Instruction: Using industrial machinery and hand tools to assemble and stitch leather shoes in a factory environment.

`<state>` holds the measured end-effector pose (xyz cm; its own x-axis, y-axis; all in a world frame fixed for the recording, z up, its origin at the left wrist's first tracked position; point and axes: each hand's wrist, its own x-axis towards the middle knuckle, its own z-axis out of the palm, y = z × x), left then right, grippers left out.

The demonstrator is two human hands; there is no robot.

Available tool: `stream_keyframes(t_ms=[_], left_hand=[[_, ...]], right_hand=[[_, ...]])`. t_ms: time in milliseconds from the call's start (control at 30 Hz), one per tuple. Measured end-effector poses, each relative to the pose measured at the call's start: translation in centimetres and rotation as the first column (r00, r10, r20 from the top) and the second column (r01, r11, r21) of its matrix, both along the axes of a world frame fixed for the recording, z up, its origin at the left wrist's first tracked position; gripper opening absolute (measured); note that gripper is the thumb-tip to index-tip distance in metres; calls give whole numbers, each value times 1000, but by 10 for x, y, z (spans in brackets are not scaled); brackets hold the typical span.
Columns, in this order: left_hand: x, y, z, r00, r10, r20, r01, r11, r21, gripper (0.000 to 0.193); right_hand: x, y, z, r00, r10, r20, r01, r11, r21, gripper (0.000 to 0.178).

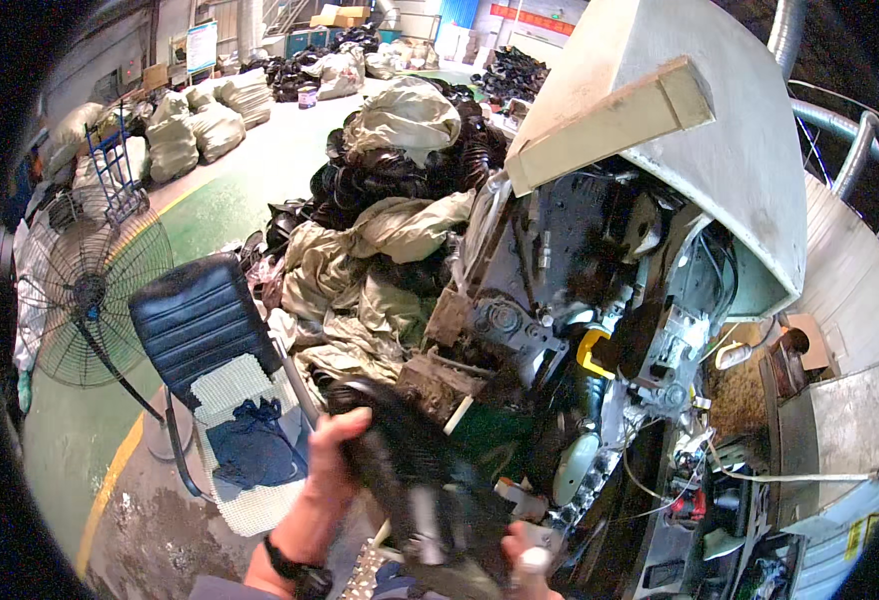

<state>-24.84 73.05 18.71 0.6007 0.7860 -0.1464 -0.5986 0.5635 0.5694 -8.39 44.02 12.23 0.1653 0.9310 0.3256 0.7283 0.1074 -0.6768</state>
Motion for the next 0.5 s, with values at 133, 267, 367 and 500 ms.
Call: stream_keyframes(t_ms=[133,267,367,500], left_hand=[[46,-43,27,976,-175,126,161,980,120,48],[98,-100,35,956,-284,72,273,954,126,30],[132,-141,49,900,-417,-130,421,907,5,19],[166,-206,37,793,-603,-82,589,795,-146,26]], right_hand=[[-4,-33,20,970,-241,-17,238,945,226,95],[-6,-106,24,727,-411,-551,479,878,-23,80],[-26,-126,114,795,-548,262,539,835,113,91],[-32,-197,96,717,-694,-65,697,711,92,102]])
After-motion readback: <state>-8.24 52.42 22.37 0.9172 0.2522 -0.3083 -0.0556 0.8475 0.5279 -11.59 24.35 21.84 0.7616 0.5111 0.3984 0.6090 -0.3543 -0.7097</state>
